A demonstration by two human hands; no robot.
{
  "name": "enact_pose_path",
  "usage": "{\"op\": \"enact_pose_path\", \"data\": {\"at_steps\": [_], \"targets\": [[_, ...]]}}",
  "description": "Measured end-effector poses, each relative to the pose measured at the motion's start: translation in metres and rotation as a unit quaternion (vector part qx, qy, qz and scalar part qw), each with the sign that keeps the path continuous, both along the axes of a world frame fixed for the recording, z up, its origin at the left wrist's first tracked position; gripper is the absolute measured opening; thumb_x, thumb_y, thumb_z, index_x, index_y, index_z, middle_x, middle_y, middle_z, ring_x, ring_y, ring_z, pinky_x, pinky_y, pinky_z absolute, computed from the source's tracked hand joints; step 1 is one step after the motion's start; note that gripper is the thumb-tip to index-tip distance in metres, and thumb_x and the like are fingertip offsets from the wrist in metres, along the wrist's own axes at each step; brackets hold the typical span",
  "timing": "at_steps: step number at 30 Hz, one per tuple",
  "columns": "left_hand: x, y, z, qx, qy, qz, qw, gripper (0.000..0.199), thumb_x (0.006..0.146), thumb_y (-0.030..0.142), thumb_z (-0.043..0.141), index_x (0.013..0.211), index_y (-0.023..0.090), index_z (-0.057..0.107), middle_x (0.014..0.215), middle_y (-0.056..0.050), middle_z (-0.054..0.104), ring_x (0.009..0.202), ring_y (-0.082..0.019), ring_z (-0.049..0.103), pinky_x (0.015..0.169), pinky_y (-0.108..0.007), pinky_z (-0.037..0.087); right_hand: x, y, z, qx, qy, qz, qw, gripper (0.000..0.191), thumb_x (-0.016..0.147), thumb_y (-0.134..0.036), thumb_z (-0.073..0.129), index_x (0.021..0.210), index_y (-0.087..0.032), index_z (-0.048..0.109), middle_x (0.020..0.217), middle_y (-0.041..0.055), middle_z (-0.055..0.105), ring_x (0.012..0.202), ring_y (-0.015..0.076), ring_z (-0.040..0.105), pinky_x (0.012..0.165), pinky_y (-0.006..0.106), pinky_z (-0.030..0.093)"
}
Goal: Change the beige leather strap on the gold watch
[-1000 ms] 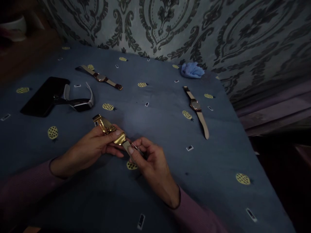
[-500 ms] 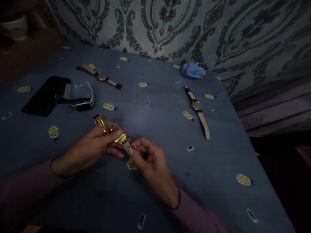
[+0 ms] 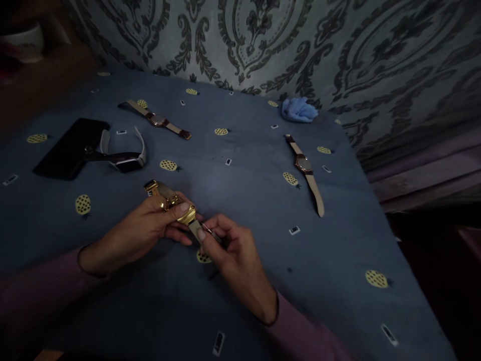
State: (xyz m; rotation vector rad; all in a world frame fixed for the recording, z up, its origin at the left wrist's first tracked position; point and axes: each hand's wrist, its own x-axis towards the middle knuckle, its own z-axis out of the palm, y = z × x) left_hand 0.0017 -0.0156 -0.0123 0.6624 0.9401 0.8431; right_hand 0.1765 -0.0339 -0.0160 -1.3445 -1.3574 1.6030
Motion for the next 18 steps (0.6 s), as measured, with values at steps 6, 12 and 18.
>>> {"op": "enact_pose_path", "data": {"at_steps": [6,12,18], "targets": [[0.001,-0.0006,-0.0014,0.015,-0.001,-0.005,1.0,0.015,0.09,0.024,0.063,0.081,0.012,0.059,0.075,-0.001,0.063,0.069,-0.012,0.067,0.06,-0.021,0.059,0.0018,0.0008,-0.0008,0.038,-0.028,0.005,0.999,0.025,0.084,-0.038,0.069,0.07,-0.018,0.064,0.06,-0.0019,0.054,0.055,0.0105,0.045,0.05,0.023,0.038],[0.0002,0.0006,-0.0029,0.01,-0.01,-0.003,1.0,0.015,0.09,0.022,0.062,0.082,0.011,0.06,0.077,-0.002,0.064,0.072,-0.012,0.067,0.066,-0.023,0.061,0.0004,0.0001,-0.0042,0.057,-0.036,0.008,0.998,0.025,0.081,-0.036,0.071,0.066,-0.017,0.064,0.058,-0.0027,0.053,0.054,0.01,0.043,0.051,0.022,0.037],[-0.001,0.0012,-0.0037,-0.023,-0.025,-0.006,0.999,0.012,0.09,0.02,0.062,0.084,0.011,0.059,0.075,-0.002,0.066,0.07,-0.013,0.069,0.066,-0.025,0.061,-0.002,-0.0009,-0.0074,0.035,-0.014,-0.004,0.999,0.024,0.078,-0.035,0.075,0.071,-0.018,0.059,0.056,-0.0041,0.053,0.052,0.0091,0.042,0.05,0.021,0.035]]}}
